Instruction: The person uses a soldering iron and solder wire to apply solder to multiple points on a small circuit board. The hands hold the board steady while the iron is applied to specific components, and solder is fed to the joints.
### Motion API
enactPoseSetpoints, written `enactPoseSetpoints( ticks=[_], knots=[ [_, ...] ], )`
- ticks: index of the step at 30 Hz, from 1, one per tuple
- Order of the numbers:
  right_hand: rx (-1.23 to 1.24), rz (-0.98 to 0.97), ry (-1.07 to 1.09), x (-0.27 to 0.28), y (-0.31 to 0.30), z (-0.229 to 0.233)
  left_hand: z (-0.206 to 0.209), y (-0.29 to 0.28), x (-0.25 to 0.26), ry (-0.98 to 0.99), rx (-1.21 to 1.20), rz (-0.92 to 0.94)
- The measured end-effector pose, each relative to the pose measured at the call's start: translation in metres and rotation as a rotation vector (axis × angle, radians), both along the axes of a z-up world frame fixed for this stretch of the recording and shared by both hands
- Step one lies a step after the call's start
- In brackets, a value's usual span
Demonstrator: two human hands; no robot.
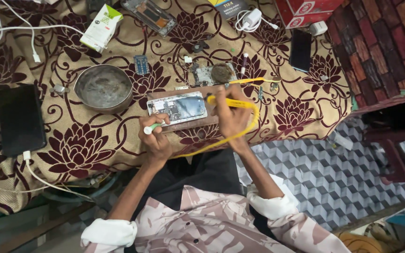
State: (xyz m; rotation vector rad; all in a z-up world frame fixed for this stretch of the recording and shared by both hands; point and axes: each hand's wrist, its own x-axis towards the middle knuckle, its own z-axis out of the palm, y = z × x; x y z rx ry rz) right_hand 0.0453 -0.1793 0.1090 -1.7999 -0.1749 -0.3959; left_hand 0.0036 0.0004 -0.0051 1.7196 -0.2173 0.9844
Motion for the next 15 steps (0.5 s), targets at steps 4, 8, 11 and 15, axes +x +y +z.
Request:
enactPoseSetpoints(
  ticks=[4,8,11,15],
  knots=[
    [0.152,-0.049,-0.116,0.003,-0.006,-0.022,0.001,-0.001,0.000,0.011,-0.029,-0.035],
    [0.180,-0.010,-0.168,0.002,-0.020,-0.032,0.001,0.001,-0.002,0.016,-0.022,-0.047],
    [0.251,-0.116,-0.096,0.010,-0.030,-0.039,0.000,0.000,-0.001,0.006,-0.017,-0.048],
    [0.710,-0.079,-0.014,0.025,-0.043,-0.049,0.001,0.000,-0.002,-0.027,0.037,0.009]
  ],
)
